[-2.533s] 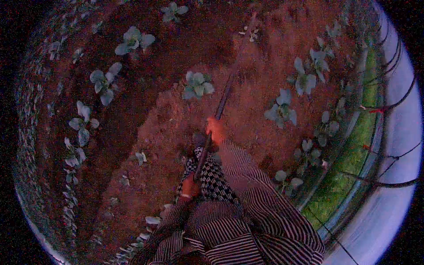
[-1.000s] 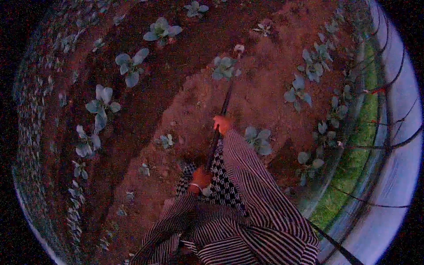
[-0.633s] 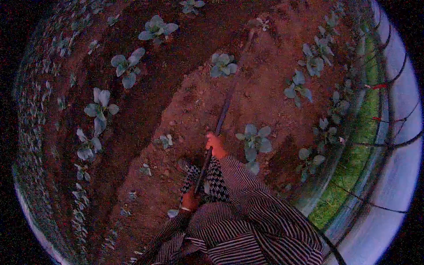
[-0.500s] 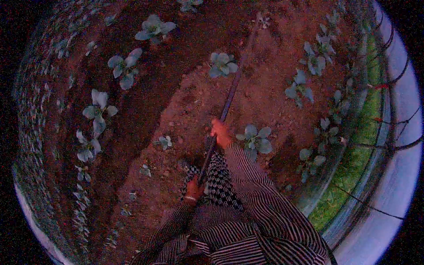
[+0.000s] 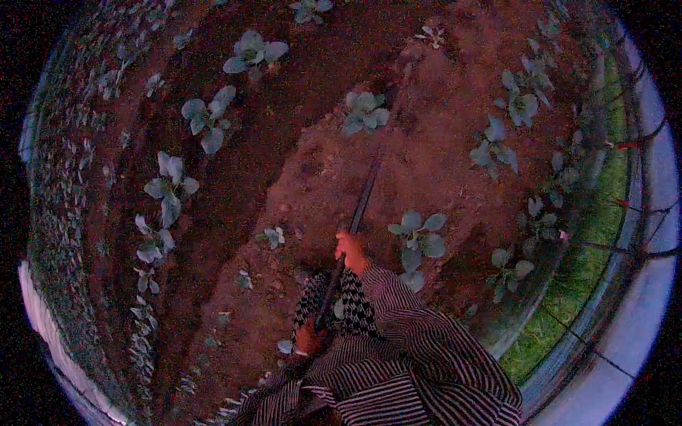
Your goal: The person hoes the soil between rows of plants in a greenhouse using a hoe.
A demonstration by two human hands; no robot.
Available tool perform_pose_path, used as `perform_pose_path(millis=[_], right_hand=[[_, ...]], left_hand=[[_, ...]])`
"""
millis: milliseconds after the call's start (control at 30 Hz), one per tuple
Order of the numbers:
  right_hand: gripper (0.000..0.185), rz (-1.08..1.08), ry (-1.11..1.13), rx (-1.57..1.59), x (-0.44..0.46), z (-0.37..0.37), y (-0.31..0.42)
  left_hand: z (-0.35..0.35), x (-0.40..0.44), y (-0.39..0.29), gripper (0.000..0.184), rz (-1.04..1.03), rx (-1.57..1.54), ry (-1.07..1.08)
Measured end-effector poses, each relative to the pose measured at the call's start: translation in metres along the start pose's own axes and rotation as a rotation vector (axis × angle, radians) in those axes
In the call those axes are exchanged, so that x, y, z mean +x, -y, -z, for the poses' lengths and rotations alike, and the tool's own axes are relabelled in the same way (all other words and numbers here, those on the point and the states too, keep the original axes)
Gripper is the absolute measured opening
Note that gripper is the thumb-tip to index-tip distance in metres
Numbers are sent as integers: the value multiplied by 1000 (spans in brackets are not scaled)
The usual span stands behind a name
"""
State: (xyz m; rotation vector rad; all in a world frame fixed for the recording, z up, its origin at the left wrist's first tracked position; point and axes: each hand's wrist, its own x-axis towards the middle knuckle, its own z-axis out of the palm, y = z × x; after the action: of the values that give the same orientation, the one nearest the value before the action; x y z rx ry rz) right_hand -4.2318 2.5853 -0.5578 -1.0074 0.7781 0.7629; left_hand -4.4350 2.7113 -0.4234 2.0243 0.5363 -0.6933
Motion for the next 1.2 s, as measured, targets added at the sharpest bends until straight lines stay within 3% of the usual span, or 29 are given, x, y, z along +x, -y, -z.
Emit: perform_pose_path(millis=[67,133,233,267,433,500,567,633,700,867,900,1000,1100,1200], right_hand=[[11,163,162,154,23,12,10],[13,327,127,-18,29,5,55],[12,255,258,102,75,35,83],[12,246,289,49,91,46,89],[11,270,167,-8,103,63,33],[10,294,103,58,86,81,-22],[20,149,305,315,76,74,-49],[25,143,355,306,66,62,-65],[25,296,253,28,54,38,-49],[16,233,102,110,-43,-33,7],[14,214,65,106,-63,-53,13],[14,292,57,-77,-75,-83,-7],[14,453,63,-249,-64,-92,-16],[12,411,182,-401,-38,-76,-23]], left_hand=[[-3,24,-4,36,-9,15,-24],[-27,53,-2,36,174,-13,88],[-35,84,-47,35,-115,-18,-96],[-40,90,-60,35,-65,-19,-40],[-35,63,-68,32,207,-7,142],[-49,31,-12,31,86,-82,133],[-38,10,20,32,-3,-42,107],[-7,-3,23,34,-44,109,79],[-7,0,52,34,-98,-33,1],[-23,-13,53,31,-214,-52,-167],[-17,-17,50,30,-128,-253,-61],[6,-37,61,28,-233,-137,-217],[1,-35,72,27,-227,-432,-124],[6,-34,51,29,90,-222,5]])
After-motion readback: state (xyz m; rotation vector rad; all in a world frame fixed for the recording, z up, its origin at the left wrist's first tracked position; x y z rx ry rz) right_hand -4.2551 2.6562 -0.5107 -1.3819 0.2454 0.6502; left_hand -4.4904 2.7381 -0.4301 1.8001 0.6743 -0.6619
